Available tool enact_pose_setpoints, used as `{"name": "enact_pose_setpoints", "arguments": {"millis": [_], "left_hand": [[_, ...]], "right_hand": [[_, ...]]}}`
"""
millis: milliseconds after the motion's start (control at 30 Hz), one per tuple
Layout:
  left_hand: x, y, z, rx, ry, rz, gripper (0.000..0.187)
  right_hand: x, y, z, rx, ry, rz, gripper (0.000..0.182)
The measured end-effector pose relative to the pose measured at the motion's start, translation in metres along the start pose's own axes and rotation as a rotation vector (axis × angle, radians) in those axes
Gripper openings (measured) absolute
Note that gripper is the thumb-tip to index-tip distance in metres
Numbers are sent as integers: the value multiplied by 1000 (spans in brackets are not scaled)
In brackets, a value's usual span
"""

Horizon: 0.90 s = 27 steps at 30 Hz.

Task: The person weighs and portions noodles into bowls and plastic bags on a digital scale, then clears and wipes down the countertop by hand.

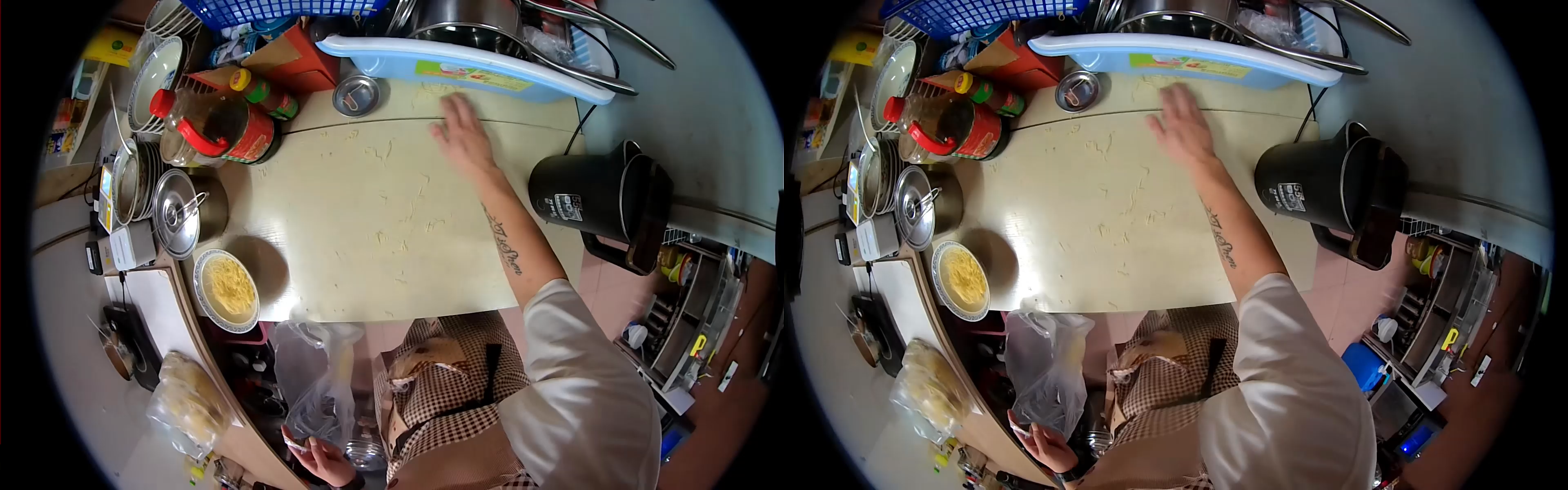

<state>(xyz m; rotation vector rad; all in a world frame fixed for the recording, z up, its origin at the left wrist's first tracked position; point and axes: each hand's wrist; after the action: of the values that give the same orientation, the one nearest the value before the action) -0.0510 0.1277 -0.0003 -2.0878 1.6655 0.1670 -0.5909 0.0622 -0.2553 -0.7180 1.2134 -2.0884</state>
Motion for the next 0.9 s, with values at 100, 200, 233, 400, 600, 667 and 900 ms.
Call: {"name": "enact_pose_setpoints", "arguments": {"millis": [100,200,233,400,600,667,900], "left_hand": [[1,0,-2,10,-8,-32,58],[-4,-5,2,34,-14,-51,57],[-4,-6,5,38,-14,-50,57],[-6,-26,18,63,-8,-118,58],[-6,-32,29,27,-85,-115,56],[-4,-24,28,7,-75,-83,55],[-1,-12,31,-14,-35,63,49]], "right_hand": [[-1,-20,31,91,49,170,61],[18,-8,27,-68,57,26,58],[25,-1,25,-116,78,-18,57],[32,6,29,-182,77,-91,55],[27,-39,21,52,169,17,44],[21,-44,5,534,419,-31,45],[35,-50,-44,1973,929,-535,45]]}}
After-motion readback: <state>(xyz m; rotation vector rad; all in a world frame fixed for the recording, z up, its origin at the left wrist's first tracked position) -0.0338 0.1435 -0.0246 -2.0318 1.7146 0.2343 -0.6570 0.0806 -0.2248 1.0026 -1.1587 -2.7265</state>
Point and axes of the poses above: each hand's wrist, its own x-axis towards the middle knuckle, its own y-axis out of the palm, z = x × y, and after that the axes turned 1 degree about y, right-handed
